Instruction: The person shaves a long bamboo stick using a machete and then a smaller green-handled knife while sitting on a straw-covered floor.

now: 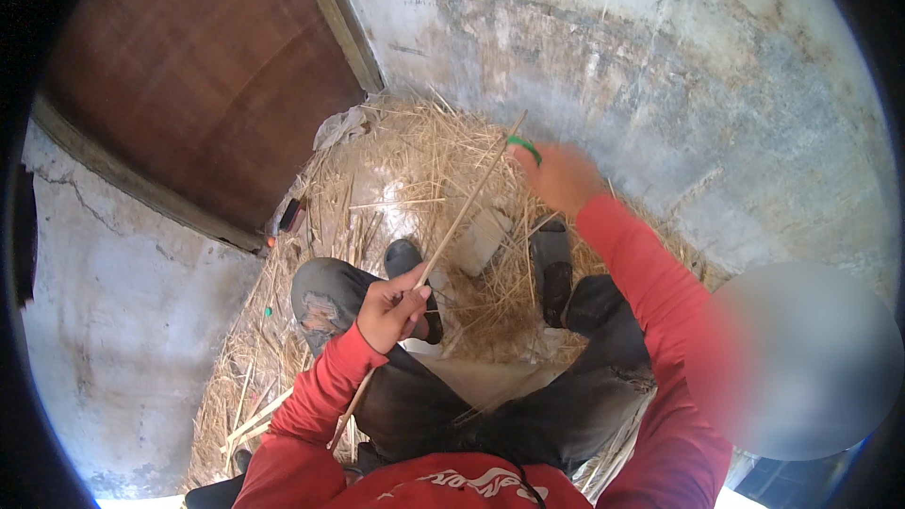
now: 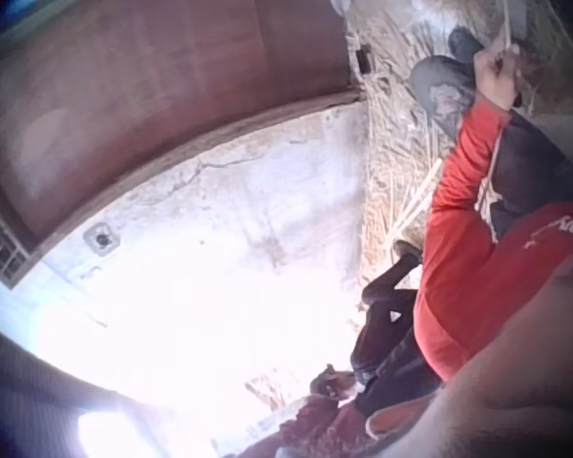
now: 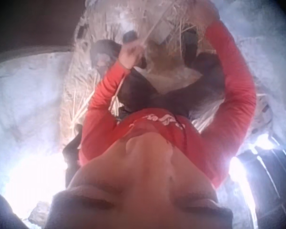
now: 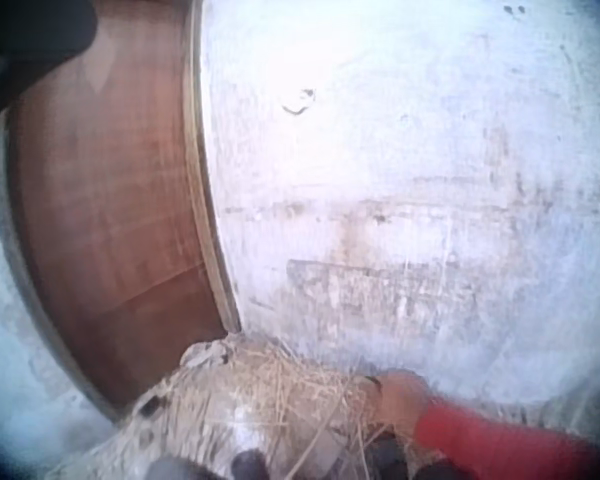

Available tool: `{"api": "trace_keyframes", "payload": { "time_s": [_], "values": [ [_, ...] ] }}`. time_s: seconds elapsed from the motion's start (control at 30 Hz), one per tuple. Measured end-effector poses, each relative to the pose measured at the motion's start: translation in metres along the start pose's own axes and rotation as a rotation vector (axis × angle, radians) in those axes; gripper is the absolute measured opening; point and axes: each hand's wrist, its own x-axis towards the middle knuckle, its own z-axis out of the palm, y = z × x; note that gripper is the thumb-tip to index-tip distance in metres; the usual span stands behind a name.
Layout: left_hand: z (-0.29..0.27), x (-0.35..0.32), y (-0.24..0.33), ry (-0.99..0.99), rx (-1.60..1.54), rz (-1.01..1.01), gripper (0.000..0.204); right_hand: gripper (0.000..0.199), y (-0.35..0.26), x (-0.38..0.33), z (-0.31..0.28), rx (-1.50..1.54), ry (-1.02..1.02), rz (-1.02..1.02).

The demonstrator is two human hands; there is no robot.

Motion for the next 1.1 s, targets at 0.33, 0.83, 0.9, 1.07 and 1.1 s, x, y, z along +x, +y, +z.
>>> {"api": "trace_keyframes", "payload": {
  "time_s": [0.33,0.83,0.9,1.07,1.1],
  "values": [
    [-0.003,0.000,-0.003,-0.021,-0.012,0.033,0.043,0.063,0.015,0.017,-0.003,-0.105,0.124,0.034],
    [-0.020,-0.017,-0.008,0.016,-0.300,-0.079,0.044,0.066,0.059,0.011,-0.029,0.275,0.166,0.104],
    [-0.011,-0.009,-0.003,0.009,-0.301,-0.044,0.043,0.066,0.021,0.000,-0.033,0.267,0.029,-0.018],
    [-0.001,0.006,0.005,0.034,-0.325,-0.025,0.044,0.065,-0.070,-0.041,-0.021,0.166,-0.258,-0.357],
    [0.002,0.010,0.006,0.029,-0.333,-0.022,0.044,0.064,-0.079,-0.052,-0.015,0.181,-0.288,-0.389]
  ]
}}
